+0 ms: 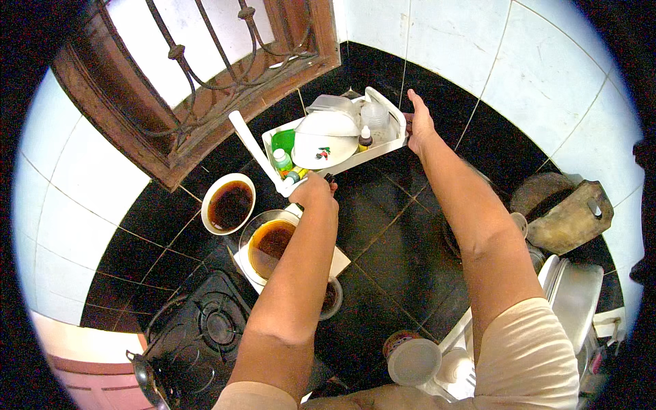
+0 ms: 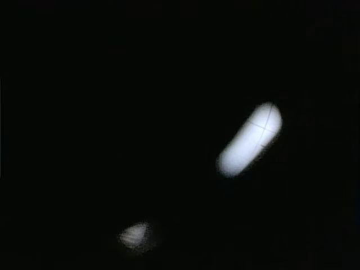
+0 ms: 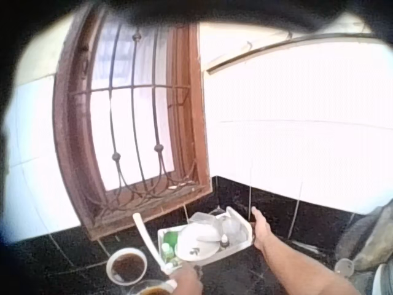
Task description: The person assembles a white plastic dish rack by attaching legs and a handle, then places it on a kitchen counter. They arrange a bowl, a cutting board, and bottles inside the rack and lift it to show the underside.
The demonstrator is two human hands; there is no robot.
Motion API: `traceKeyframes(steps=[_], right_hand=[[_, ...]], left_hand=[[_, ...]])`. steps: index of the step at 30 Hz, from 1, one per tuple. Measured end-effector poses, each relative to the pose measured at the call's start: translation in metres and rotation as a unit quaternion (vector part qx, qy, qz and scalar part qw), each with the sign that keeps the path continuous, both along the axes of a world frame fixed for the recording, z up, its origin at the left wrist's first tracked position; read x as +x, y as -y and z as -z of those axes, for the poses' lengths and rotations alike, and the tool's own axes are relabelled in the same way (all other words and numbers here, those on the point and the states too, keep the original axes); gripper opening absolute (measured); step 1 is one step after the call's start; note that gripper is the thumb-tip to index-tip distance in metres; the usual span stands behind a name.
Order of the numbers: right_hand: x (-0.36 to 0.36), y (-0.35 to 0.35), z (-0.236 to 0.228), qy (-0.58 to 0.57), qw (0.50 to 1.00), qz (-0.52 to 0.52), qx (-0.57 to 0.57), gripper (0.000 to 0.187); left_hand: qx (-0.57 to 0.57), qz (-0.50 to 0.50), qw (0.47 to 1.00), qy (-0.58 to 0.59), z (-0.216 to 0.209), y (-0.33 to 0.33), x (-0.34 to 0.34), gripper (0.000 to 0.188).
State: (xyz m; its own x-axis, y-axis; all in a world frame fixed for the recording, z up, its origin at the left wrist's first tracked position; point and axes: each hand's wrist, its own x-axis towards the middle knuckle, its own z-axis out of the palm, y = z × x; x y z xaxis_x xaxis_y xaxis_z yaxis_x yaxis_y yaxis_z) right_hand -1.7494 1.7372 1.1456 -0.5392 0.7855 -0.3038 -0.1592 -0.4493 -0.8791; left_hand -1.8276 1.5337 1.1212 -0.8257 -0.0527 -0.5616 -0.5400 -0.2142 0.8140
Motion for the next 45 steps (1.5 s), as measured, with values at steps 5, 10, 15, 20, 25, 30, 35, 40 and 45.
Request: traceKeyframes(steps=[5,10,15,20,25,30,35,40,45], right_hand=[[-0.001,-0.002,-0.004,0.006,0.998,-0.048,-0.038,0.096],[-0.004,-0.009,-0.004,-0.007,0.996,-0.062,-0.062,0.104],[-0.009,-0.009,0.001,0.005,0.998,-0.009,-0.069,0.099],[-0.013,-0.012,0.004,0.014,0.998,-0.007,-0.058,0.101],[-0.017,-0.019,0.001,0.000,0.997,-0.028,-0.067,0.104],[-0.017,-0.024,0.001,-0.009,0.997,-0.037,-0.069,0.101],[-0.020,-0.031,0.014,0.008,0.999,-0.029,-0.037,0.099],[-0.025,-0.028,0.007,0.224,0.964,0.088,0.112,0.075],[-0.005,-0.007,-0.050,0.390,0.778,-0.103,0.483,0.039]], left_hand=[[0.013,-0.033,0.999,0.016,0.001,-0.006,0.000,0.057],[0.053,-0.021,0.998,0.030,0.002,-0.001,0.002,0.061],[0.176,0.040,0.983,0.034,0.014,-0.001,-0.003,0.040],[0.280,0.189,0.939,0.067,0.033,-0.006,-0.009,0.032],[0.312,0.249,0.912,0.093,0.038,-0.027,-0.013,0.033],[0.335,0.190,0.914,0.126,0.034,-0.051,-0.015,0.033],[0.366,0.179,0.903,0.135,0.036,-0.058,-0.018,0.036],[0.342,0.160,0.915,0.139,0.041,-0.063,-0.017,0.030],[0.375,0.172,0.904,0.116,0.044,-0.069,-0.016,0.027]])
